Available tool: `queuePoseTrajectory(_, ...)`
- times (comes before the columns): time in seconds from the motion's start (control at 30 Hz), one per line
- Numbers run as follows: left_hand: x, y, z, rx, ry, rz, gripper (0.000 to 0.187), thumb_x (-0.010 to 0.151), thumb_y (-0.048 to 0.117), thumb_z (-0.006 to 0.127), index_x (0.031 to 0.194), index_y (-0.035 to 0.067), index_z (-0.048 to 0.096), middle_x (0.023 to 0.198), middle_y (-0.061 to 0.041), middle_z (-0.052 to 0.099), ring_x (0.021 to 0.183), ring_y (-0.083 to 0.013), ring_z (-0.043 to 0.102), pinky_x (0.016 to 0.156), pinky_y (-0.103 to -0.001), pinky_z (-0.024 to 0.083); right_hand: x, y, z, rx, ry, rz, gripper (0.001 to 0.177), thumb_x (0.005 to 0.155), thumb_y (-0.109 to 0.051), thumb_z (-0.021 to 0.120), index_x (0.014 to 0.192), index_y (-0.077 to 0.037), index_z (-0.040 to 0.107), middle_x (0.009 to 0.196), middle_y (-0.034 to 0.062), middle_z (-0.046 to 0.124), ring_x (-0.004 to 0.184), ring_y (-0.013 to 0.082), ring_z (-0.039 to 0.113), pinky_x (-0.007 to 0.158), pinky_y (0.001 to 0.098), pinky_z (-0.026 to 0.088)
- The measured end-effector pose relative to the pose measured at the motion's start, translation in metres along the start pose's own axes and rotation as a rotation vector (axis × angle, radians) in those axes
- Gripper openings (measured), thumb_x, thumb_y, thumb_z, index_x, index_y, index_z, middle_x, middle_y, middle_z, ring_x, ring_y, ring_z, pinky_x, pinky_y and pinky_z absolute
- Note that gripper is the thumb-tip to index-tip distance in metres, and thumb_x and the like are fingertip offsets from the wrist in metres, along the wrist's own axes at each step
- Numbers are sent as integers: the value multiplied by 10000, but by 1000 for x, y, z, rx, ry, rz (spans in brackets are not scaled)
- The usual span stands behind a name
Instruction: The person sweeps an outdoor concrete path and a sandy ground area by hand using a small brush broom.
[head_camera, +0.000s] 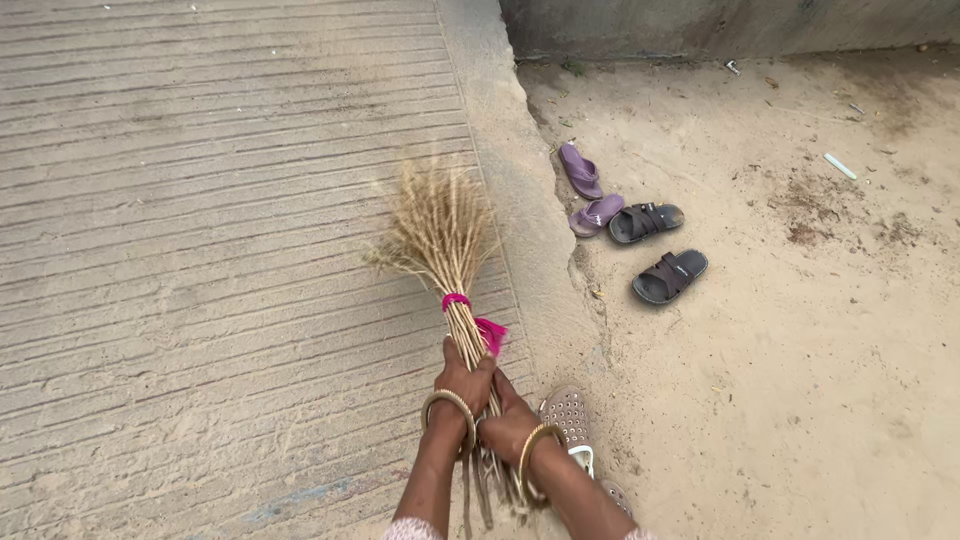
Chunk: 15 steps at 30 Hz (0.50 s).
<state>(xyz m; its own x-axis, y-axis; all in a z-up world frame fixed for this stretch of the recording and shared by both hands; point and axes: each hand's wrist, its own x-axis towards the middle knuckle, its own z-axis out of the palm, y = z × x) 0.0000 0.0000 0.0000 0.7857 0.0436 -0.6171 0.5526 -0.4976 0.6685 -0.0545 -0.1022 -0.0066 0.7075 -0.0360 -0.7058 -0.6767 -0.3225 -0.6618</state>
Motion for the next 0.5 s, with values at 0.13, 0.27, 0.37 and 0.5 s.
queuePoseTrajectory(0.13, 21, -2, 33, 11, -154, -116, 930, 935, 357, 558, 1642, 137, -6, 1414, -318, 545, 1224, -442, 633, 1093, -439, 503, 13, 17, -11, 8, -30, -22, 980, 857, 5, 686, 1667, -149, 156, 1438, 191, 599, 1010, 109, 619, 839, 211, 482)
queuePoseTrajectory(0.27, -3, -10, 64, 259, -308, -40, 922, 943, 361, 582, 1630, 93, 28, 1449, -314, 519, 1261, -409, 610, 1116, -444, 472, -21, 42, -7, 418, 29, 228, 924, 874, -115, 720, 1622, -118, 179, 1387, 192, 673, 986, 253, 706, 769, 328, 585)
queuePoseTrajectory(0.37, -20, -10, 53, 307, -374, 9, 912, 919, 357, 591, 1630, 116, 73, 1372, -305, 587, 1218, -416, 633, 1083, -440, 499, -35, 48, 5, 450, 112, 240, 979, 880, -62, 705, 1633, -174, 89, 1376, 183, 657, 1036, 269, 728, 803, 339, 605)
queuePoseTrajectory(0.5, -27, -24, 16, 207, -231, 151, 919, 884, 415, 634, 1613, 172, 130, 1288, -285, 638, 1187, -423, 654, 1074, -418, 510, -35, 41, 41, 418, 185, 91, 1076, 804, 43, 669, 1634, -237, 45, 1373, 178, 639, 1059, 240, 737, 817, 300, 609)
